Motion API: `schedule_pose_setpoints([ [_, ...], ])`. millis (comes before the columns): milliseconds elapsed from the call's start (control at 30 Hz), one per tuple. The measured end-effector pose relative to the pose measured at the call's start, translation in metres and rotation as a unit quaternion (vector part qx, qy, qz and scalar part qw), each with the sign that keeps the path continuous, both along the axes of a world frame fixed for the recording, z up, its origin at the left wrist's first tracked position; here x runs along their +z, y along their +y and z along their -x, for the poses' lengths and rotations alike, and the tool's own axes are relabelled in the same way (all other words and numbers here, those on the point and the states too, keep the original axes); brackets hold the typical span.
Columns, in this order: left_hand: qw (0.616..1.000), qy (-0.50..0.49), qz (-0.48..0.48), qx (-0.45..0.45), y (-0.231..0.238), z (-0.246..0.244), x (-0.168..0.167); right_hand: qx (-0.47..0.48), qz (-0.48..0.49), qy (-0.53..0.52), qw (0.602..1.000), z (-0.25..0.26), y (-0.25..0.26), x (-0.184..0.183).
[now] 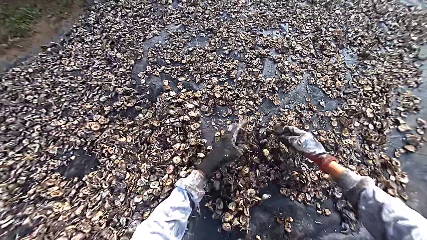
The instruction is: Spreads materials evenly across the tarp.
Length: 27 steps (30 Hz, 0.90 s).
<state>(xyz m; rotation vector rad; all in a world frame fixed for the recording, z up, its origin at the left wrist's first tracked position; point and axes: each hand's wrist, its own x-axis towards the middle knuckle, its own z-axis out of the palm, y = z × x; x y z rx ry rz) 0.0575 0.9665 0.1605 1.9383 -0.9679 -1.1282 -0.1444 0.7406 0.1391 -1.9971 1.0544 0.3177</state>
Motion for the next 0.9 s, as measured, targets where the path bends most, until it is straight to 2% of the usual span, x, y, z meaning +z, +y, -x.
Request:
schedule_pose_setpoints([
  [67,0.998,0.004,0.039,0.057,-0.024,-0.007,0.002,-0.102,0.01,-0.064,0.993,0.004,-0.034,0.001],
  [133,0.993,-0.07,0.053,0.073,-0.055,-0.018,0.008,-0.086,0.025,-0.088,0.992,0.006,-0.048,0.011],
  [200,0.976,-0.182,0.081,0.083,-0.075,-0.026,0.009,-0.044,0.076,-0.067,0.994,0.0,-0.048,0.004],
  [233,0.966,-0.245,0.059,0.06,-0.077,-0.03,0.007,-0.023,0.107,-0.029,0.994,-0.008,-0.044,-0.005],
  [300,0.942,-0.33,-0.052,-0.03,-0.064,-0.026,-0.01,0.039,0.142,0.058,0.987,-0.035,-0.021,-0.029],
  [367,0.925,-0.3,-0.178,-0.153,-0.034,-0.013,-0.019,0.136,0.156,0.109,0.972,-0.06,0.026,-0.037],
  [400,0.919,-0.247,-0.224,-0.21,-0.018,-0.008,-0.01,0.185,0.166,0.12,0.961,-0.068,0.046,-0.033],
  [433,0.916,-0.21,-0.239,-0.242,-0.006,-0.011,-0.001,0.224,0.172,0.122,0.952,-0.073,0.057,-0.026],
  [467,0.928,-0.181,-0.214,-0.244,0.004,-0.022,0.006,0.243,0.161,0.127,0.948,-0.077,0.06,-0.013],
  [533,0.971,-0.166,-0.083,-0.149,0.025,-0.065,0.001,0.241,0.119,0.141,0.953,-0.095,0.06,0.02],
  [567,0.976,-0.199,-0.042,-0.083,0.037,-0.096,-0.007,0.247,0.103,0.139,0.953,-0.111,0.059,0.034],
  [600,0.965,-0.26,-0.043,-0.021,0.05,-0.13,-0.009,0.268,0.102,0.133,0.949,-0.13,0.057,0.043],
  [667,0.91,-0.383,-0.132,0.092,0.079,-0.202,-0.006,0.291,0.119,0.081,0.946,-0.177,0.053,0.04],
  [700,0.878,-0.414,-0.187,0.153,0.097,-0.238,-0.012,0.295,0.13,0.039,0.946,-0.202,0.049,0.033],
  [767,0.833,-0.378,-0.295,0.277,0.141,-0.284,-0.032,0.302,0.15,-0.021,0.941,-0.255,0.046,0.023],
  [800,0.813,-0.342,-0.344,0.322,0.162,-0.292,-0.046,0.296,0.125,-0.006,0.947,-0.286,0.05,0.027],
  [867,0.79,-0.296,-0.39,0.369,0.193,-0.292,-0.079,0.27,0.041,0.008,0.962,-0.348,0.064,0.024],
  [900,0.791,-0.288,-0.387,0.376,0.2,-0.291,-0.088,0.256,0.026,-0.018,0.966,-0.376,0.074,0.005],
])
